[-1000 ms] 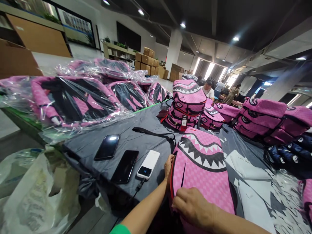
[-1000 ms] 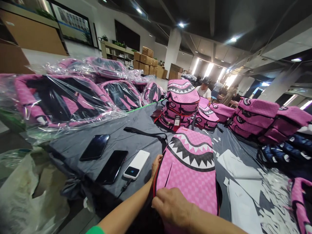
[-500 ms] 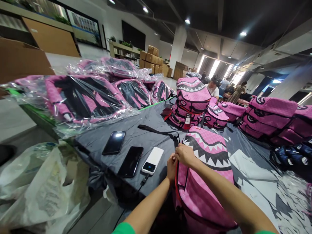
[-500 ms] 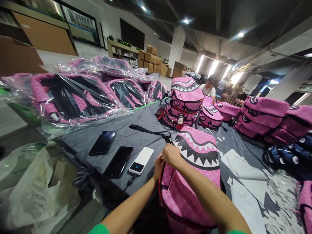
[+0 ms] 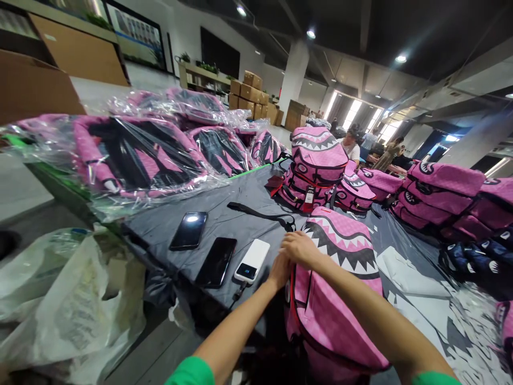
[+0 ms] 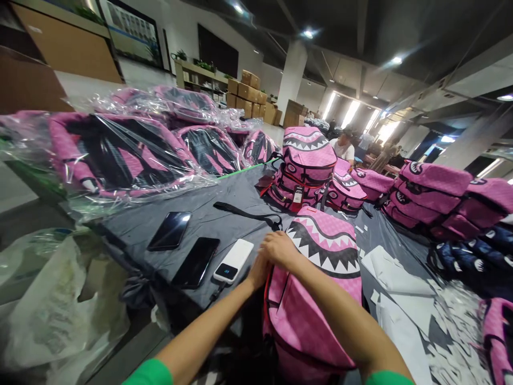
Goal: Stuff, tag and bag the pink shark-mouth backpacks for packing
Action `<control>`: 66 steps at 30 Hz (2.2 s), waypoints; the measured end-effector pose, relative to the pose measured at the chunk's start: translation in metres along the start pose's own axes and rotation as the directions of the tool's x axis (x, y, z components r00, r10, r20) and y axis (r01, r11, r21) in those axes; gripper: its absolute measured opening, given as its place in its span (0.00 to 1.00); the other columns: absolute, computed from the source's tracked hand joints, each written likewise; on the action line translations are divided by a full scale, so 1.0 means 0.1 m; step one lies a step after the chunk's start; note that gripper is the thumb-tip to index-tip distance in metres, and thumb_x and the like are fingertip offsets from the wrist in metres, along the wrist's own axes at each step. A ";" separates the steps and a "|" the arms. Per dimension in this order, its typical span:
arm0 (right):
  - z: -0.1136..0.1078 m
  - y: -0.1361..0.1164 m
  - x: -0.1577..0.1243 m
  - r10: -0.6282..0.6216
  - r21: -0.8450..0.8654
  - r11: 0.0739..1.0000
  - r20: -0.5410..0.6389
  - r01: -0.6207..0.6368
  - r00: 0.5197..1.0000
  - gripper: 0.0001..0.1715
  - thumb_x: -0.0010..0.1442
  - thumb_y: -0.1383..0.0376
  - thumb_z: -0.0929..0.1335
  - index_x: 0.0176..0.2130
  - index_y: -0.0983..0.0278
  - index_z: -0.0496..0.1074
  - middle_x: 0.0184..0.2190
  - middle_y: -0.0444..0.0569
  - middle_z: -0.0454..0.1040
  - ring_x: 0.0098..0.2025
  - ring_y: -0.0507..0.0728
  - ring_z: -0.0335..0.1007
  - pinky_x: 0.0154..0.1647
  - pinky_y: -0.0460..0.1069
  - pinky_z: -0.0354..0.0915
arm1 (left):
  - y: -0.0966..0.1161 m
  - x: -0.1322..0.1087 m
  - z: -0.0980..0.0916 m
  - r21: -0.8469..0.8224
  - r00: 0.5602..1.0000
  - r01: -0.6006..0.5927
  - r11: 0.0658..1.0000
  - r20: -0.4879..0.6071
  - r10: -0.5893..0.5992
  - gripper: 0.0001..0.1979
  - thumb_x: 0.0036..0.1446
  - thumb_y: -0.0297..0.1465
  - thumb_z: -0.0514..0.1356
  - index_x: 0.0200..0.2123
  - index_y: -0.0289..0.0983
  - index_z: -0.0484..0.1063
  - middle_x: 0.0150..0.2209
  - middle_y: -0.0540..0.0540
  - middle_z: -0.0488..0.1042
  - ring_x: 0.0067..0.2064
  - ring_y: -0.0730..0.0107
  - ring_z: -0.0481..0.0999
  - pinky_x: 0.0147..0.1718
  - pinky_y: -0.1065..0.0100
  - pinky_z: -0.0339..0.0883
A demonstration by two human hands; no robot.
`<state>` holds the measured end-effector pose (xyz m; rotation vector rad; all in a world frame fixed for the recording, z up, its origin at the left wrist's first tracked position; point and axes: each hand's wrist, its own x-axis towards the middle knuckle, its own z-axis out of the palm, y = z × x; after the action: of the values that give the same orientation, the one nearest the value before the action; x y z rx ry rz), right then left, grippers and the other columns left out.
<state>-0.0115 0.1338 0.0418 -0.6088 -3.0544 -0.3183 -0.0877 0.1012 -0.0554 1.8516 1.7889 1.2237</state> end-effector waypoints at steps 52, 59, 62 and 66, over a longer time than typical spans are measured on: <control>0.98 -0.57 -3.15 0.943 0.759 0.282 -0.333 -0.586 0.022 0.14 0.67 0.63 0.60 0.45 0.63 0.71 0.42 0.54 0.74 0.45 0.59 0.72 0.51 0.56 0.69 | 1.13 -1.27 0.19 -0.022 0.416 -0.898 0.440 0.289 0.862 0.06 0.66 0.25 0.52 0.39 0.35 0.69 0.34 0.46 0.74 0.36 0.67 0.74 0.37 0.67 0.68; 1.39 -1.30 -2.93 0.948 0.708 0.285 -0.309 -0.646 0.079 0.25 0.56 0.70 0.64 0.54 0.65 0.63 0.47 0.56 0.70 0.48 0.61 0.72 0.47 0.56 0.73 | 1.43 -1.39 0.59 0.132 0.549 -0.695 0.707 0.733 0.402 0.10 0.69 0.26 0.48 0.43 0.34 0.70 0.37 0.44 0.78 0.36 0.63 0.81 0.31 0.67 0.71; 1.42 -1.18 -2.84 0.952 0.727 0.253 -0.303 -0.638 0.032 0.12 0.61 0.70 0.60 0.44 0.62 0.66 0.37 0.51 0.70 0.38 0.59 0.72 0.39 0.54 0.73 | 1.67 -1.27 0.61 0.158 0.517 -0.664 0.731 0.804 0.295 0.13 0.69 0.23 0.47 0.43 0.33 0.70 0.36 0.42 0.79 0.38 0.59 0.82 0.33 0.65 0.71; 1.53 -1.35 -2.83 0.903 0.730 0.358 -0.430 -0.582 0.015 0.17 0.64 0.64 0.62 0.52 0.62 0.63 0.42 0.54 0.73 0.45 0.60 0.73 0.43 0.54 0.73 | 1.76 -1.26 0.58 0.143 0.515 -0.645 0.751 0.807 0.288 0.13 0.68 0.23 0.47 0.41 0.35 0.72 0.35 0.44 0.81 0.39 0.60 0.83 0.35 0.65 0.71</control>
<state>0.2033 -0.0648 -0.1490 -1.4605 -1.3927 0.0444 0.0897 -0.0283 -0.0102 2.6873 1.1096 0.0004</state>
